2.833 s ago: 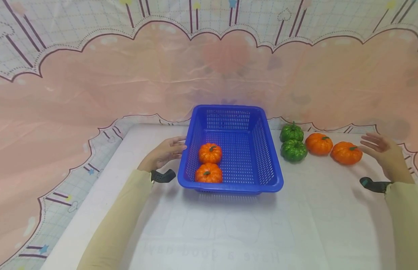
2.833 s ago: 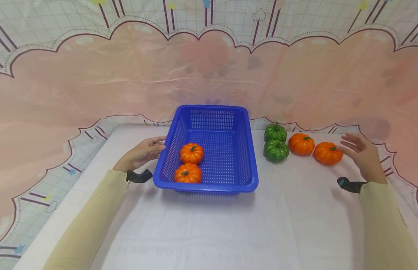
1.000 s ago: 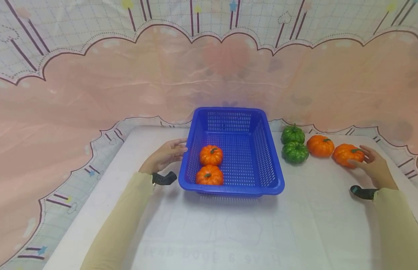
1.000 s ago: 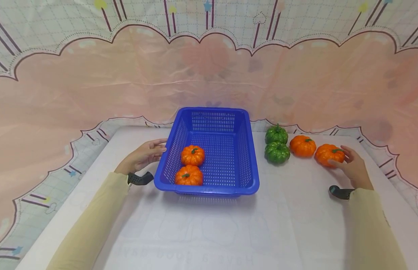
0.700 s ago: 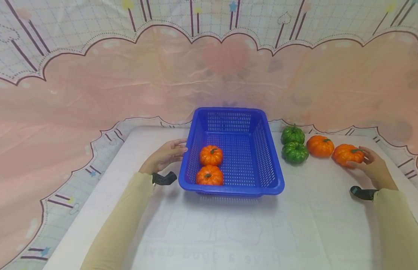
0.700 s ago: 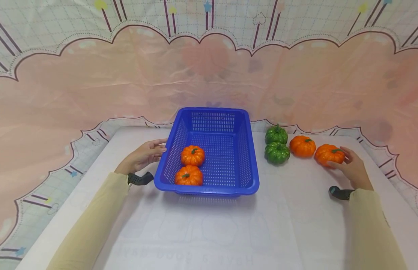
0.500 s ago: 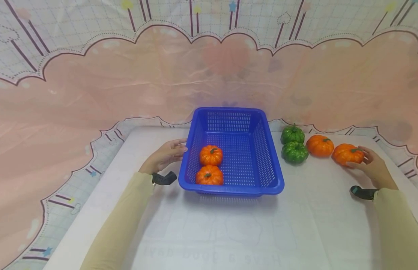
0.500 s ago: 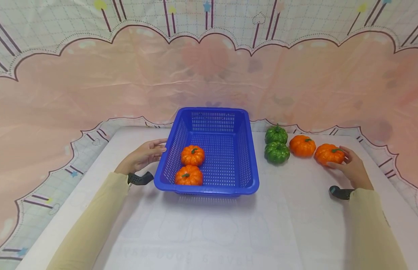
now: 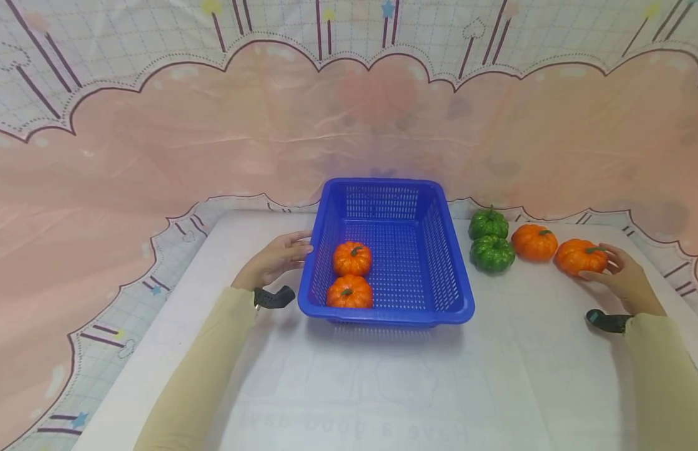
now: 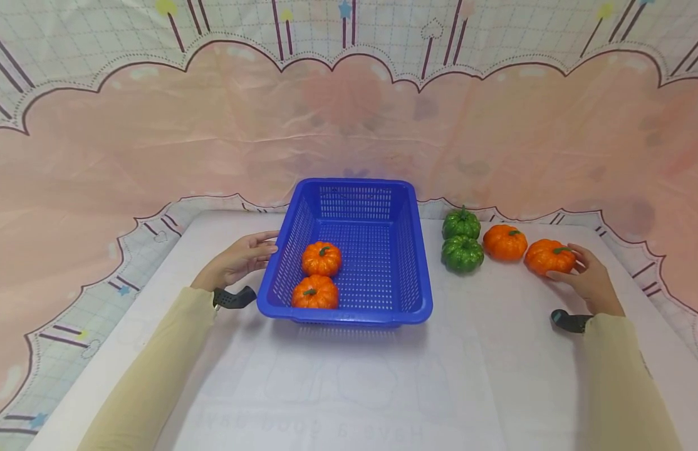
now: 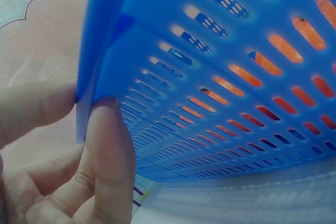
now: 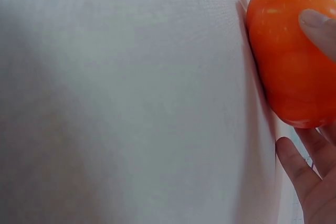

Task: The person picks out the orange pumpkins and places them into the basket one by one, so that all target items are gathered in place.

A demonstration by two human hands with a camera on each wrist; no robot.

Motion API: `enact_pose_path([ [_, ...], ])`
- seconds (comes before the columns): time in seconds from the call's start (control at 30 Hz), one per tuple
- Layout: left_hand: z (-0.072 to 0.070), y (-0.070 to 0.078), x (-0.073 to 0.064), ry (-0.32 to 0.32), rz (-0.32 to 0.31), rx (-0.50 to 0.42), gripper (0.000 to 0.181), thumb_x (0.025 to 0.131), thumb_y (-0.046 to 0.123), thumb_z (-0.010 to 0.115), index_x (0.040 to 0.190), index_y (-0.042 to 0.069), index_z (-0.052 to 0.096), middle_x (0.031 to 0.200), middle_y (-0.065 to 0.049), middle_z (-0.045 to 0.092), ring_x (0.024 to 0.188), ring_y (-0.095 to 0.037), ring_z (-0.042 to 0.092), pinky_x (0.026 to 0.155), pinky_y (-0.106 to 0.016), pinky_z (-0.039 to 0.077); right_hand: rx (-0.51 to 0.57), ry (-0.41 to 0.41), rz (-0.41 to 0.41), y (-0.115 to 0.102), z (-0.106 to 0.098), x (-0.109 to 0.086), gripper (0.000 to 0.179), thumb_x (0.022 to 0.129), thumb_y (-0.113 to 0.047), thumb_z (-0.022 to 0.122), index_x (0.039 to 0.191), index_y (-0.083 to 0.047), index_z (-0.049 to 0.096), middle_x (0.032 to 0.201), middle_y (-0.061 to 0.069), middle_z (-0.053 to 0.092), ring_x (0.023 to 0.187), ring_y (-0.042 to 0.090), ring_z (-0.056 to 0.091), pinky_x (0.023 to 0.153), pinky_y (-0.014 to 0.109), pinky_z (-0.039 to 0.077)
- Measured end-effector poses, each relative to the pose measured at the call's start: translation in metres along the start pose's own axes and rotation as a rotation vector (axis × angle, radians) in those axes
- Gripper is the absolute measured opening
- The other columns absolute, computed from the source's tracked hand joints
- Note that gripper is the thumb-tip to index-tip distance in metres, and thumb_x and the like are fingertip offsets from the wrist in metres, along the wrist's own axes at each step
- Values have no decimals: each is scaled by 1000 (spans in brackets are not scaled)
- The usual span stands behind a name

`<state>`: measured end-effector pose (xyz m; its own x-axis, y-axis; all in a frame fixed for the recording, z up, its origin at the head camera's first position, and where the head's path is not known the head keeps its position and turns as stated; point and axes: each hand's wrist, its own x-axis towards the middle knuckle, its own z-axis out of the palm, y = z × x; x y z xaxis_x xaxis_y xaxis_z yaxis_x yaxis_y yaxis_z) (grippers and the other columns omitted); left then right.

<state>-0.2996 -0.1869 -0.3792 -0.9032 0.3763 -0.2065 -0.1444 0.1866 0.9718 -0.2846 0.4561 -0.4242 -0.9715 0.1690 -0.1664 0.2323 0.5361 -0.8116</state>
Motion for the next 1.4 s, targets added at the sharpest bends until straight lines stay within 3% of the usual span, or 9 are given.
enact_pose_path([
  [0.17,0,1,0,8,-2,0,59,96,15,50,148,3,24,126,-11,53,96,-7,59,111,-48,34,-10,-11,13,1,-2,-3,97,85,-52,60,152,-22,-4,153,27,-11,139,50,0,110,61,13],
  [0.5,1,1,0,21,-15,-4,59,96,16,51,148,5,24,138,-20,45,99,-8,58,111,-47,35,-31,-23,-11,2,-3,-7,92,88,-48,57,152,-20,-3,153,29,-9,137,52,1,109,65,11],
  [0.87,0,0,0,1,-3,-2,61,96,16,51,148,3,23,117,-2,57,95,-7,60,111,-47,35,-55,-18,-35,3,-3,-10,89,89,-44,59,152,-17,1,153,30,-6,137,53,4,108,65,13],
  [1.2,0,0,0,7,-5,-1,60,96,16,51,148,3,23,127,-10,54,97,-8,59,111,-48,34,-49,-20,-18,5,-3,-8,94,87,-46,60,152,-17,0,154,28,-8,137,53,4,109,65,12],
  [1.4,0,1,-1,9,-7,-4,60,96,16,51,148,3,24,127,-11,53,97,-7,59,111,-47,35,-54,-19,2,5,-4,-6,103,82,-53,62,151,-8,1,153,28,-7,137,52,1,108,66,13],
])
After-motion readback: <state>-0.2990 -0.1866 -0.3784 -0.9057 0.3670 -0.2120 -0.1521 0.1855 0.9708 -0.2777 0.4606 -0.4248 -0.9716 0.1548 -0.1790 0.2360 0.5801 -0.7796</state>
